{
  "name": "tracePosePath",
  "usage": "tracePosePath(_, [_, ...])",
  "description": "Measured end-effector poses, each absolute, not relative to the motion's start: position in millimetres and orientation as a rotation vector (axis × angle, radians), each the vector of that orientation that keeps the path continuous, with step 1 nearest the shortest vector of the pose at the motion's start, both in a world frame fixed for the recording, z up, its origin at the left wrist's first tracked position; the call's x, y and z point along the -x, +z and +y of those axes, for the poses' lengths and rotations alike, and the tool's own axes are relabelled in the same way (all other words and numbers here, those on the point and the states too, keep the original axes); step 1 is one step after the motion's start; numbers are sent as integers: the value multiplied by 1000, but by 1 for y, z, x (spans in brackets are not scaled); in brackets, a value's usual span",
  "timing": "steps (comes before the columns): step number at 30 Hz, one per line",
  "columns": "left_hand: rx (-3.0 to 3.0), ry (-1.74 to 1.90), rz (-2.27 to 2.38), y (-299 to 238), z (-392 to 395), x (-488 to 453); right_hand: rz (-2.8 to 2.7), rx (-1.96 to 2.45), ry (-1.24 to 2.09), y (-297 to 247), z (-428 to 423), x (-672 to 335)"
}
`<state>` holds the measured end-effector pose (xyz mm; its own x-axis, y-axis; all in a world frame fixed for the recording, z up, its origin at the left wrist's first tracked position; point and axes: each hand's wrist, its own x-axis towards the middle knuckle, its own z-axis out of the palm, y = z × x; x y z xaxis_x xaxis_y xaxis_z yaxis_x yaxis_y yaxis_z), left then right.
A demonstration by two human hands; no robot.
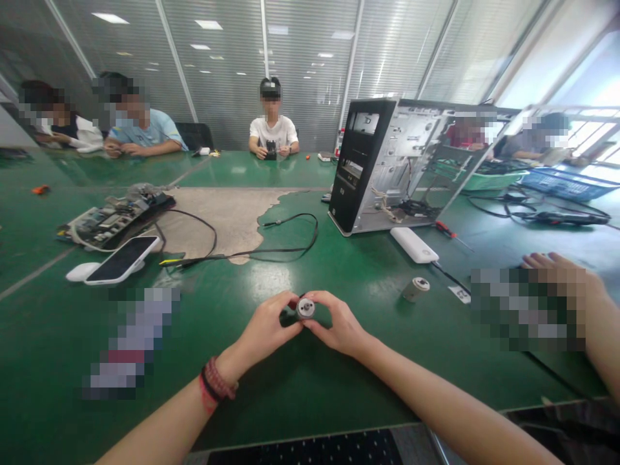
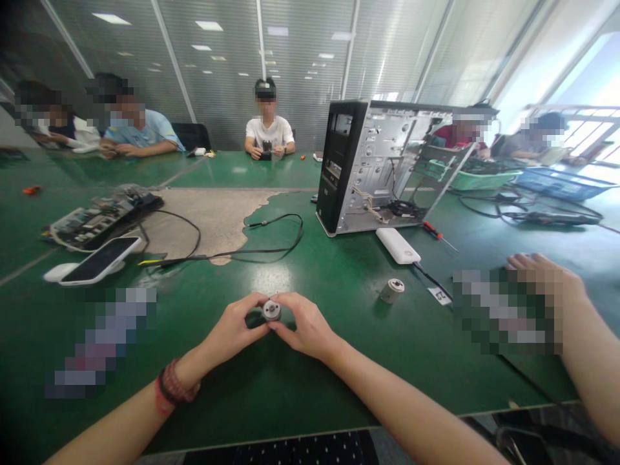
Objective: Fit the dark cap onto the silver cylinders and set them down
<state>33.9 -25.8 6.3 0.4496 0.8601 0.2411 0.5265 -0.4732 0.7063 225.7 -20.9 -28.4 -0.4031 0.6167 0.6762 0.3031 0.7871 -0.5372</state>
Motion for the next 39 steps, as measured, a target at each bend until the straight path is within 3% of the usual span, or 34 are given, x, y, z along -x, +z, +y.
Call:
tracePosePath(6, [-2104,778,1150,11,-27,-33,-1907,696,570,-29,-27,-221])
tracePosePath(13, [-2067,700,1091,16,-25,-30,-1367,789,1380,-24,-29,-213])
tracePosePath(18, [-2084,701,1027,15,-22,-28,-940,727,1734,-26,-25,-213])
tracePosePath(39, [-2040,710,1066,11,-17,-26,-441,795,2020,-22,-23,-219])
